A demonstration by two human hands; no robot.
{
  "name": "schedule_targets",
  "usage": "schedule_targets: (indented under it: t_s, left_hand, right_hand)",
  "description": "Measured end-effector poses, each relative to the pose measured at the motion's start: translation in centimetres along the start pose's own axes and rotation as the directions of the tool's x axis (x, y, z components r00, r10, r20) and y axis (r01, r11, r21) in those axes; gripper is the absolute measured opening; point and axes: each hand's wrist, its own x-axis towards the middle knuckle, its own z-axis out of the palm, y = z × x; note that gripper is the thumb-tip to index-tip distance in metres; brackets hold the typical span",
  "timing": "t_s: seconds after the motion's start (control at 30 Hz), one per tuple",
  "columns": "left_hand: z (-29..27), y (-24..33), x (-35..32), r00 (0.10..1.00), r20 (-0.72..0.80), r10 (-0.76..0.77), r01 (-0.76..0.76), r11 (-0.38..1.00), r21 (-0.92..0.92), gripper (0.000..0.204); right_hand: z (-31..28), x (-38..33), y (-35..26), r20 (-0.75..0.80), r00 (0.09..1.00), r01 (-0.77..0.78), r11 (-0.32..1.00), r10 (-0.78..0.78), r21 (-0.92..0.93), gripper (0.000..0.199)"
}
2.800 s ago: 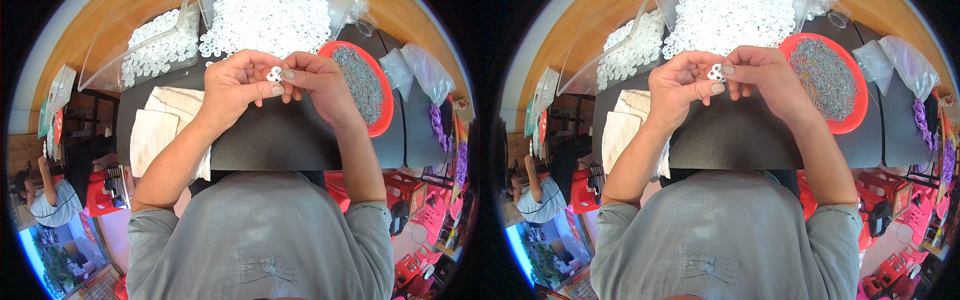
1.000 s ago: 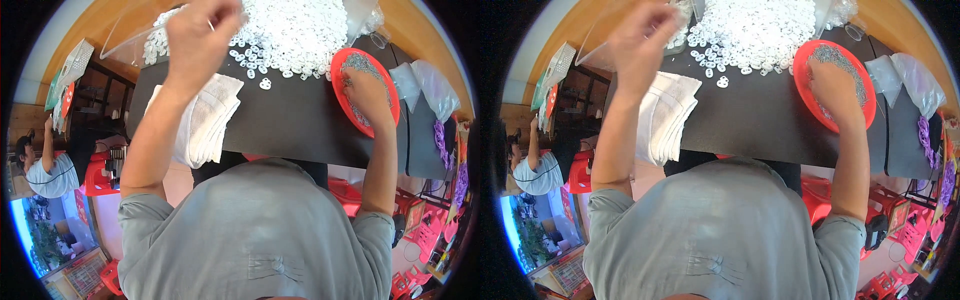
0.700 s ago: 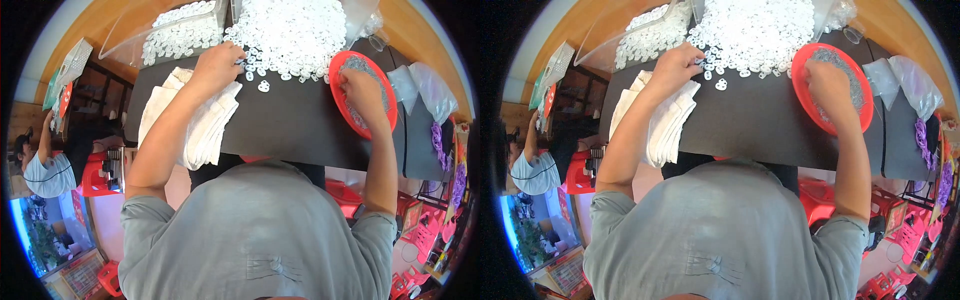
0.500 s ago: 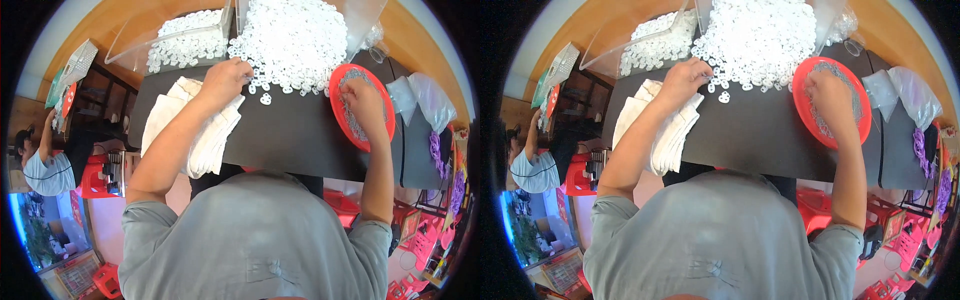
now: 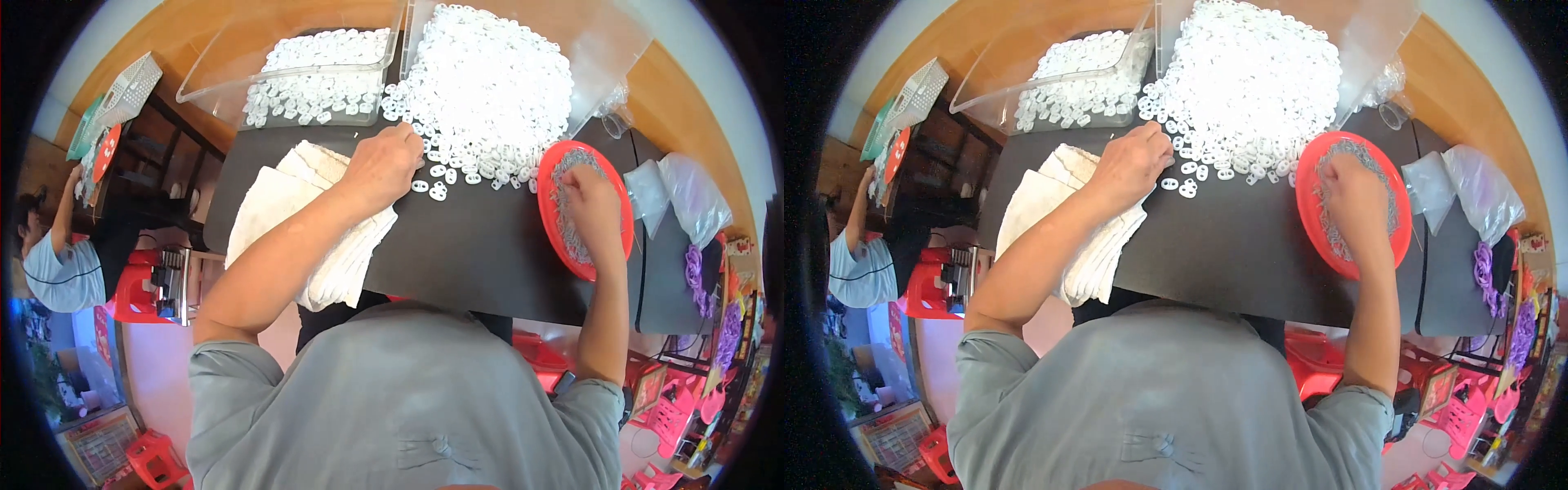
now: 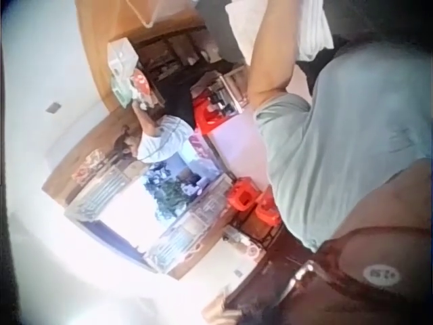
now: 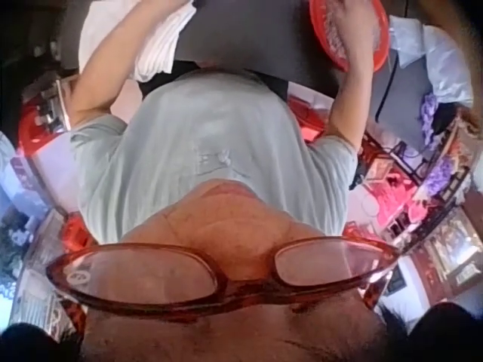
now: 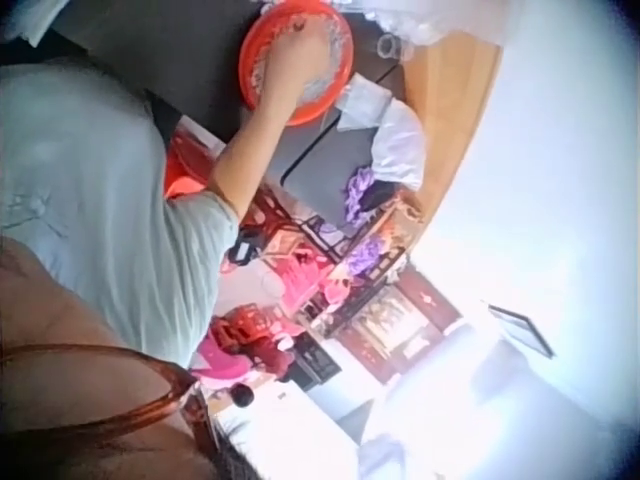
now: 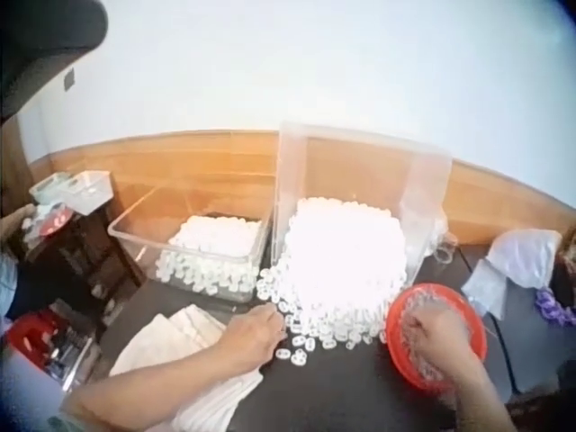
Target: The person is manually inserting small metal contacts into white plastic housing units on a workspace table.
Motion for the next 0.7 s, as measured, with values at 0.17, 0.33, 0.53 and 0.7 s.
schedule_targets:
  t_s: [0.17,0.33,0.53,0.7]
  left_hand:
    - [0.0,0.0,0.3,0.998,-0.034,-0.047,0.043,0.992,-0.115,0.009]
    - [0.1,0.0,0.4,0.986,-0.09,-0.14,0.093,0.913,-0.397,0.005]
    - [0.2,-0.1,0.5,0.988,-0.102,-0.113,0.049,0.872,-0.488,0.008]
    - [-0.3,-0.3,0.3,0.997,-0.039,-0.064,0.042,0.91,-0.412,0.012]
  right_hand:
    - [-0.3,-1.1,1.0,0.012,0.995,-0.101,0.989,0.101,0.106,0.005]
    - [-1.2,1.6,-0.4,0.009,0.974,0.227,0.966,-0.228,-0.124,0.01]
    - [2.7,11.4,-5.7,-0.129,0.925,0.371,0.923,-0.358,0.098,0.006]
    - [7.3,18.9,-7.8,-0.205,0.849,0.484,0.872,-0.487,-0.068,0.011]
